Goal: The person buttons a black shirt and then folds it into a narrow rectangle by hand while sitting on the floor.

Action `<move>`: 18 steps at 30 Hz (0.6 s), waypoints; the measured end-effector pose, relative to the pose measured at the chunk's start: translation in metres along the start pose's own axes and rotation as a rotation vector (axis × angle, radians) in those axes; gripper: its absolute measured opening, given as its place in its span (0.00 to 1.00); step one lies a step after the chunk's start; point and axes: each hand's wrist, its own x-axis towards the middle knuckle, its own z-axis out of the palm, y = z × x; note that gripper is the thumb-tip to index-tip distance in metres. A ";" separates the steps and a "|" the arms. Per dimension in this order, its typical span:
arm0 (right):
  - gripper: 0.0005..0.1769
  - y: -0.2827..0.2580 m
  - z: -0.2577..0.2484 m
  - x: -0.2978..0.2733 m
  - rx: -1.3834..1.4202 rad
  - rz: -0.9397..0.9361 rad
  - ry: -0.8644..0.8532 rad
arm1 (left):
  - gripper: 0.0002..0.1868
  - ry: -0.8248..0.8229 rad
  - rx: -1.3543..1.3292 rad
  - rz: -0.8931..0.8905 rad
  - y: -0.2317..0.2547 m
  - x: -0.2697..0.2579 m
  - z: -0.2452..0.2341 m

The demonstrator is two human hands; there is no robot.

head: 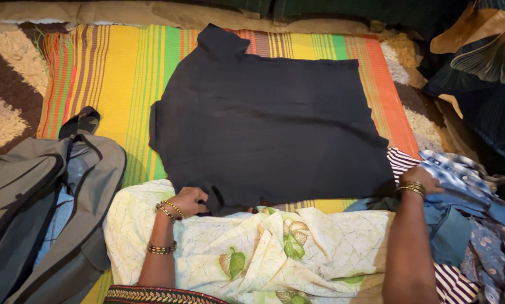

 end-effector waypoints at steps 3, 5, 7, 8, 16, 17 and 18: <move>0.18 -0.023 0.009 -0.003 -0.013 -0.281 0.037 | 0.19 -0.104 -0.174 -0.126 0.025 -0.005 -0.024; 0.11 -0.049 0.020 -0.021 -0.038 -0.515 0.125 | 0.21 0.014 -0.267 -0.211 0.042 -0.004 -0.041; 0.29 -0.076 0.027 -0.052 0.289 -0.805 0.105 | 0.16 0.306 -0.306 -0.319 0.056 0.008 -0.051; 0.35 -0.089 0.028 -0.073 0.403 -0.897 0.070 | 0.14 0.457 -0.127 -0.182 0.059 0.017 -0.056; 0.12 -0.165 -0.023 -0.188 0.515 -1.554 -0.440 | 0.37 0.558 0.445 0.347 0.063 0.104 -0.048; 0.12 -0.170 -0.027 -0.182 0.451 -1.545 -0.513 | 0.40 0.506 0.463 0.379 0.062 0.110 -0.046; 0.11 -0.177 -0.028 -0.168 0.533 -1.447 -0.405 | 0.42 0.453 0.481 0.411 0.061 0.115 -0.045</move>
